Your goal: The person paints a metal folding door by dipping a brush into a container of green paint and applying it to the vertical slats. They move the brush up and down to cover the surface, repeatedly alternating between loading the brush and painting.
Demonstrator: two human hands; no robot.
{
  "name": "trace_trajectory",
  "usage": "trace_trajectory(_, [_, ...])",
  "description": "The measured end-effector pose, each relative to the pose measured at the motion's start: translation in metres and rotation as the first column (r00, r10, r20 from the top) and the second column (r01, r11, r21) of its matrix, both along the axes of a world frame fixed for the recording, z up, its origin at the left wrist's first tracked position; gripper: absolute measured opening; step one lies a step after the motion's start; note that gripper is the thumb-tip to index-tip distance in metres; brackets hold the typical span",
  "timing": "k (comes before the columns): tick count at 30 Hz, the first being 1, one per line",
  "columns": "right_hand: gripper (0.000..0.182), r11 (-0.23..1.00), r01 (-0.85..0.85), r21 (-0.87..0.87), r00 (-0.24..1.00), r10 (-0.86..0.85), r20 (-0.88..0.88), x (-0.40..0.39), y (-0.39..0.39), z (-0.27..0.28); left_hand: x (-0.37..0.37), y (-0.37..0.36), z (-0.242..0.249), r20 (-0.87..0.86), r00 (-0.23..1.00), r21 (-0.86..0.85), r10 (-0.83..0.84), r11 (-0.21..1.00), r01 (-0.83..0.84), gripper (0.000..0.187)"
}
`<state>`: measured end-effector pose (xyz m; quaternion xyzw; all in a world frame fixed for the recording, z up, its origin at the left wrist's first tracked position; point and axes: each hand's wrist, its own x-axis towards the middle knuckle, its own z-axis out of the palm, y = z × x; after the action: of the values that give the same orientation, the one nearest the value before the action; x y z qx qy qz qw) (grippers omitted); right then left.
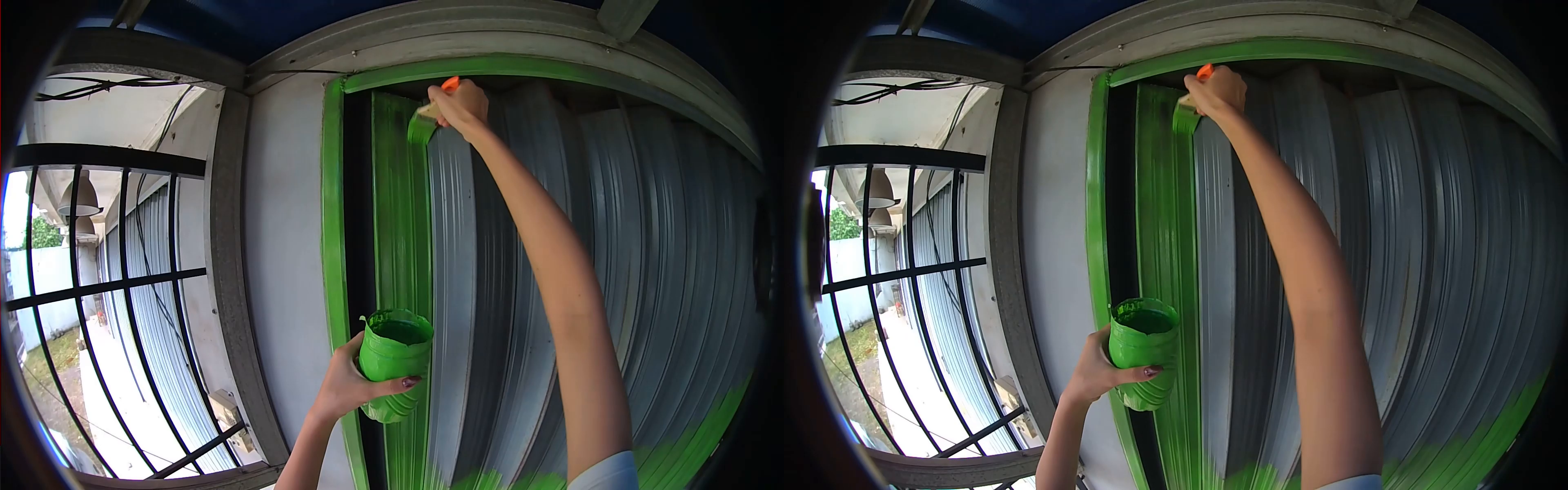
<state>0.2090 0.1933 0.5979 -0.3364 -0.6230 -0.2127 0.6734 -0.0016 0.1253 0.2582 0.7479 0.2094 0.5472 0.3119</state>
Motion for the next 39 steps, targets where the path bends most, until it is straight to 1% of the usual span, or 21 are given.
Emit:
trace_trajectory(3, [0.031,0.951,-0.046,0.305,0.995,0.069,-0.067,-0.005,0.01,0.005,-0.004,0.001,0.0,-0.022,0.999,0.002,0.025,1.0,-0.025,0.078])
trace_trajectory(6, [0.032,0.966,0.011,0.259,0.998,0.007,-0.065,-0.002,0.022,0.004,-0.008,0.002,-0.003,-0.012,1.0,-0.01,0.017,1.0,-0.017,0.078])
trace_trajectory(9, [0.032,0.996,-0.005,0.09,1.0,0.003,0.013,0.002,0.018,-0.014,-0.009,-0.001,-0.001,-0.013,1.0,-0.002,0.027,1.0,-0.027,0.077])
trace_trajectory(10, [0.034,0.994,0.046,0.097,0.999,-0.048,0.014,0.001,0.016,-0.021,-0.009,-0.003,-0.001,-0.018,0.999,-0.002,0.037,0.999,-0.037,0.077])
trace_trajectory(13, [0.035,0.998,0.054,0.025,0.991,-0.056,0.121,0.004,0.007,-0.043,-0.009,-0.007,0.0,-0.009,1.0,0.003,0.022,1.0,-0.022,0.077])
trace_trajectory(14, [0.035,0.999,0.036,-0.017,0.991,-0.034,0.129,0.006,0.005,-0.045,-0.009,-0.008,0.0,-0.004,1.0,0.004,0.016,1.0,-0.016,0.077])
trace_trajectory(17, [0.035,0.998,-0.002,-0.059,0.992,0.01,0.126,0.015,-0.016,-0.046,-0.01,-0.013,0.003,0.003,1.0,0.01,0.004,1.0,-0.004,0.077])
trace_trajectory(18, [0.035,0.998,0.007,-0.064,0.993,0.001,0.121,0.016,-0.015,-0.045,-0.009,-0.013,0.002,0.001,1.0,0.008,0.001,1.0,-0.001,0.077])
trace_trajectory(20, [0.036,0.997,0.024,-0.068,0.993,-0.016,0.113,0.013,-0.011,-0.037,-0.008,-0.014,0.004,-0.001,1.0,0.012,0.002,1.0,-0.002,0.078])
trace_trajectory(23, [0.035,0.997,0.066,-0.025,0.997,-0.065,0.041,0.001,-0.006,-0.013,-0.007,-0.013,0.004,-0.003,1.0,0.022,0.01,1.0,-0.009,0.078])
trace_trajectory(24, [0.034,0.997,0.056,0.044,0.998,-0.056,0.003,-0.001,-0.008,-0.009,-0.006,-0.011,0.004,-0.001,1.0,0.026,0.005,1.0,-0.005,0.078])
trace_trajectory(27, [0.033,0.968,-0.152,0.198,0.98,0.174,-0.096,-0.01,0.001,0.005,-0.007,-0.007,0.0,-0.004,1.0,0.034,0.019,0.999,-0.019,0.078])
trace_trajectory(28, [0.032,0.962,-0.149,0.229,0.985,0.165,-0.05,-0.014,0.006,0.003,-0.008,-0.007,0.0,-0.008,1.0,0.043,0.028,0.999,-0.027,0.078])
trace_trajectory(31, [0.028,0.978,-0.052,0.203,0.999,0.051,0.011,-0.018,0.017,-0.014,-0.008,-0.014,0.003,0.009,1.0,0.017,0.019,1.0,-0.019,0.078])
trace_trajectory(32, [0.026,0.982,-0.058,0.18,0.996,0.043,0.083,-0.016,0.021,-0.027,-0.008,-0.014,0.0,0.007,1.0,0.015,0.022,1.0,-0.023,0.077])
trace_trajectory(35, [0.027,0.983,-0.071,0.168,0.976,0.034,0.215,-0.015,0.018,-0.067,-0.01,-0.014,-0.002,0.01,0.999,0.02,0.035,0.999,-0.035,0.076])
trace_trajectory(38, [0.029,0.989,-0.143,-0.032,0.963,0.147,0.228,-0.006,-0.011,-0.087,-0.009,-0.017,0.0,0.002,0.999,0.023,0.035,0.999,-0.035,0.075])
trace_trajectory(39, [0.03,0.99,-0.13,-0.063,0.964,0.141,0.226,-0.004,-0.016,-0.085,-0.009,-0.018,0.001,-0.003,0.999,0.027,0.034,0.999,-0.034,0.075])
